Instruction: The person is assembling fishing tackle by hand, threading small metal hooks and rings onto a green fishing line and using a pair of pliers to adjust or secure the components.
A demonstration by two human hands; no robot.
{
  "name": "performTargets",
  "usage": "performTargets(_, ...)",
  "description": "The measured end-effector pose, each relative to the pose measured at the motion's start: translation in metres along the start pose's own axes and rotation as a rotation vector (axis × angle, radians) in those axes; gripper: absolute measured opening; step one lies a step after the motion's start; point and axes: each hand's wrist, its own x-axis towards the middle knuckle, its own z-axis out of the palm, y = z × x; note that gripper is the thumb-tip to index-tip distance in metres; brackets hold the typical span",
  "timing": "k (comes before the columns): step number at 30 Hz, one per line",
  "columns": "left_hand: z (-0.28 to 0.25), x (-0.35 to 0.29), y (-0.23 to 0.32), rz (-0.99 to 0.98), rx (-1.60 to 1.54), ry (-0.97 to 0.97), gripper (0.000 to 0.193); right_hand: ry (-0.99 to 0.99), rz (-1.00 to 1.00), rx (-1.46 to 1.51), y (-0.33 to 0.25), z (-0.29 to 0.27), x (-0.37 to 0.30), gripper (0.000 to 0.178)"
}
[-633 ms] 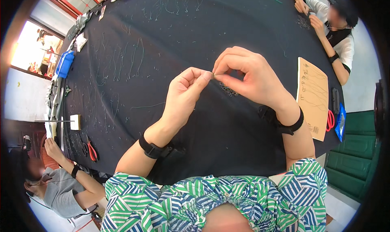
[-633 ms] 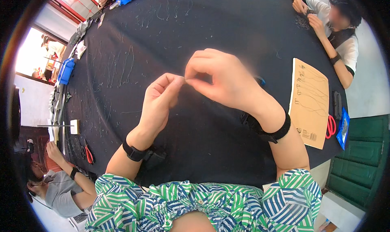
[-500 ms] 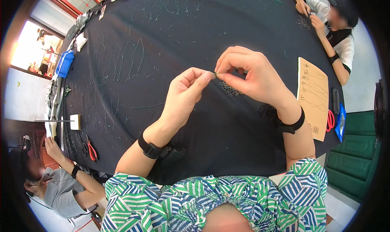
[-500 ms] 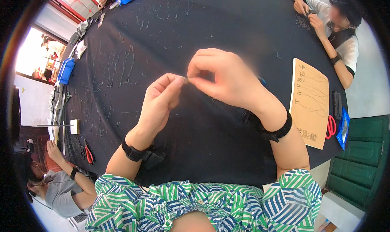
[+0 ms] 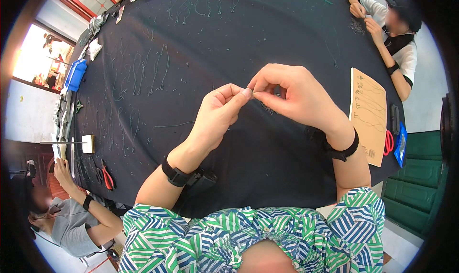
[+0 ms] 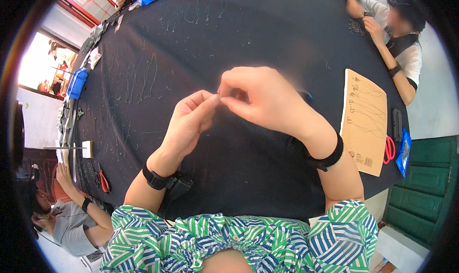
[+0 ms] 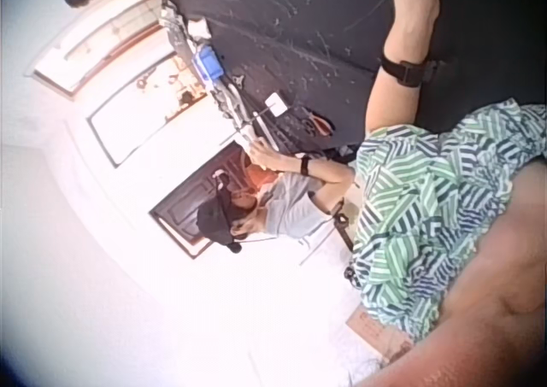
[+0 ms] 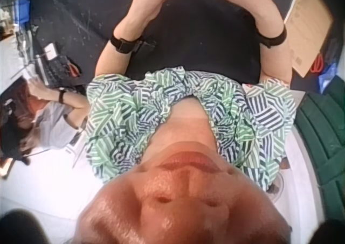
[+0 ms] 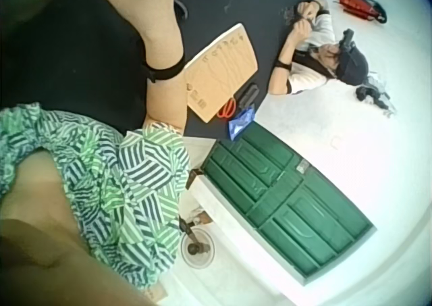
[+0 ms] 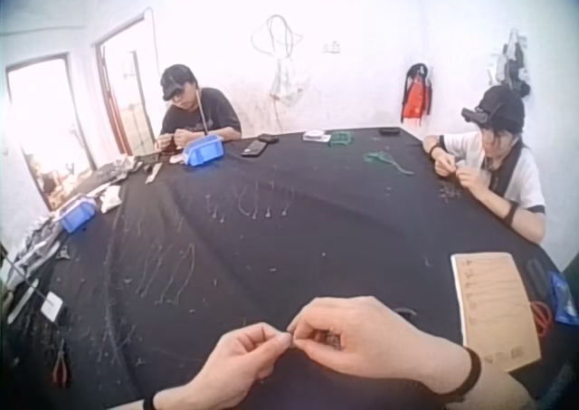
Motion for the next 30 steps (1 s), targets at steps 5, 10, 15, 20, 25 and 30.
performTargets(5,0.0,0.0,0.0,-0.004,-0.009,-0.012,0.018,0.011,-0.047,-0.257,0.0,0.003,-0.002,0.004)
performTargets(10,-0.004,0.002,-0.004,-0.002,-0.051,-0.041,0.02,0.044,-0.088,-0.296,0.006,0.006,-0.002,0.011)
performTargets(15,-0.001,0.002,-0.006,0.058,0.033,-0.003,0.017,0.012,-0.085,-0.296,0.005,0.002,-0.003,0.012)
performTargets(20,0.002,-0.001,0.0,0.082,0.056,0.015,0.016,0.026,0.021,-0.059,0.0,0.004,-0.002,0.015)
performTargets(25,0.003,-0.003,0.003,0.14,0.078,0.025,0.016,0.041,0.046,-0.059,-0.004,0.004,-0.002,0.012)
performTargets(30,0.002,-0.004,0.003,0.167,0.075,0.051,0.016,0.072,-0.013,-0.15,-0.007,0.003,-0.001,0.008)
